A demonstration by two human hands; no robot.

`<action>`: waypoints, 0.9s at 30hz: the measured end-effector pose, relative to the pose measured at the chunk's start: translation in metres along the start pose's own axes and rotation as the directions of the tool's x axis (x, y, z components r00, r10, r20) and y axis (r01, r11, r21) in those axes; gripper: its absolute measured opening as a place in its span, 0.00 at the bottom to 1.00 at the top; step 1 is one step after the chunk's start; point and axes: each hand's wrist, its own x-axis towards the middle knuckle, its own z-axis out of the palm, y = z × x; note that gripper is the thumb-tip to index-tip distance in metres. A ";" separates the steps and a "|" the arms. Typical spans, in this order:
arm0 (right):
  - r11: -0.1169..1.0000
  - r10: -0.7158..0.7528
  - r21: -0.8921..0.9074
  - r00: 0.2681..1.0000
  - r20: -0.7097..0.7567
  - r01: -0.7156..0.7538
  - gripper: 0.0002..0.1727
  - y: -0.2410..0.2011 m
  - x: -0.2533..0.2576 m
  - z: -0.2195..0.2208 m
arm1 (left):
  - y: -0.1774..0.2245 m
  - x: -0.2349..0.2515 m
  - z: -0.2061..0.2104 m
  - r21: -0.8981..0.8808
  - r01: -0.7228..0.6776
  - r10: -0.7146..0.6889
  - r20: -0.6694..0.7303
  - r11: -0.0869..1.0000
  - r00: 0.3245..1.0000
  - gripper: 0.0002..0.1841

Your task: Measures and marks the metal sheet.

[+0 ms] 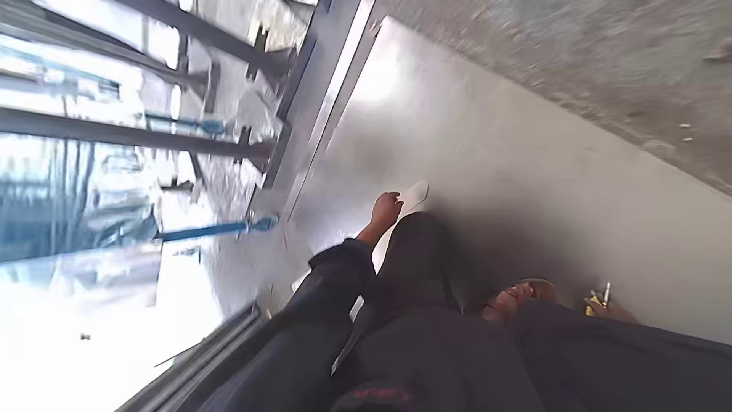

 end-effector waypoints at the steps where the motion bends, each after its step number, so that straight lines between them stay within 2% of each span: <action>1: 0.962 -0.269 -0.128 0.926 -0.265 0.243 0.16 0.025 -0.016 0.022 | -0.043 0.001 0.019 -0.012 0.102 -0.102 -0.003 0.995 0.995 0.26; 2: 0.898 -0.436 -0.231 0.819 -0.373 0.374 0.16 0.038 -0.023 0.024 | -0.076 0.003 0.035 -0.017 0.183 -0.183 0.014 0.983 0.983 0.32; 3: 0.874 -0.480 -0.269 0.800 -0.360 0.403 0.18 0.033 -0.025 0.012 | -0.100 0.010 0.045 -0.009 0.238 -0.238 0.033 0.971 0.971 0.41; 5: 0.893 -0.431 -0.250 0.871 -0.233 0.375 0.20 -0.006 -0.027 -0.030 | -0.131 0.020 0.066 -0.021 0.280 -0.279 0.047 0.960 0.959 0.55; 6: 0.897 -0.420 -0.247 0.884 -0.207 0.368 0.22 -0.016 -0.027 -0.045 | -0.140 0.018 0.082 -0.047 0.275 -0.274 0.017 0.960 0.961 0.57; 7: 0.896 -0.424 -0.231 0.887 -0.185 0.379 0.23 -0.027 -0.026 -0.058 | -0.147 0.015 0.094 -0.066 0.264 -0.266 -0.012 0.962 0.964 0.54; 9: 0.876 -0.458 -0.241 0.876 -0.150 0.417 0.25 -0.042 -0.005 -0.080 | -0.156 0.019 0.103 -0.065 0.210 -0.210 -0.007 0.976 0.978 0.39; 11: 0.822 -0.548 -0.274 0.824 -0.142 0.499 0.25 -0.064 0.028 -0.100 | -0.166 0.019 0.100 -0.048 0.101 -0.101 0.012 0.994 0.995 0.27; 12: 0.784 -0.602 -0.289 0.786 -0.139 0.549 0.24 -0.080 0.046 -0.108 | -0.170 0.020 0.095 -0.068 0.057 -0.060 -0.034 0.996 0.998 0.25; 14: 0.689 -0.707 -0.337 0.697 -0.120 0.641 0.22 -0.111 0.075 -0.126 | -0.174 0.026 0.085 -0.131 0.028 -0.046 -0.140 0.991 0.989 0.35; 15: 0.634 -0.755 -0.372 0.648 -0.105 0.678 0.20 -0.127 0.088 -0.134 | -0.176 0.036 0.078 -0.126 0.016 -0.035 -0.151 0.992 0.988 0.39; 17: 0.479 -0.851 -0.433 0.525 -0.015 0.764 0.15 -0.151 0.105 -0.151 | -0.175 0.048 0.072 -0.072 0.021 -0.026 -0.069 0.997 0.997 0.40; 20: 0.198 -0.922 -0.447 0.321 0.217 0.872 0.12 -0.191 0.131 -0.162 | -0.179 0.060 0.058 0.049 0.013 -0.017 0.085 0.999 0.996 0.40; 22: 0.093 -0.921 -0.429 0.241 0.306 0.899 0.12 -0.230 0.148 -0.160 | -0.179 0.070 0.050 0.086 0.008 -0.020 0.135 0.996 0.991 0.41; 23: 0.086 -0.913 -0.433 0.245 0.327 0.897 0.14 -0.251 0.152 -0.156 | -0.178 0.073 0.049 0.098 0.007 -0.023 0.155 0.995 0.988 0.42; 24: 0.113 -0.895 -0.458 0.291 0.339 0.882 0.19 -0.275 0.153 -0.152 | -0.177 0.076 0.049 0.105 0.006 -0.024 0.172 0.994 0.985 0.42; 26: 0.245 -0.814 -0.504 0.458 0.357 0.828 0.27 -0.331 0.152 -0.144 | -0.174 0.079 0.044 0.111 -0.002 -0.020 0.192 0.994 0.981 0.42; 27: 0.304 -0.769 -0.504 0.521 0.372 0.809 0.27 -0.360 0.153 -0.139 | -0.174 0.079 0.041 0.099 -0.010 -0.010 0.203 0.995 0.979 0.40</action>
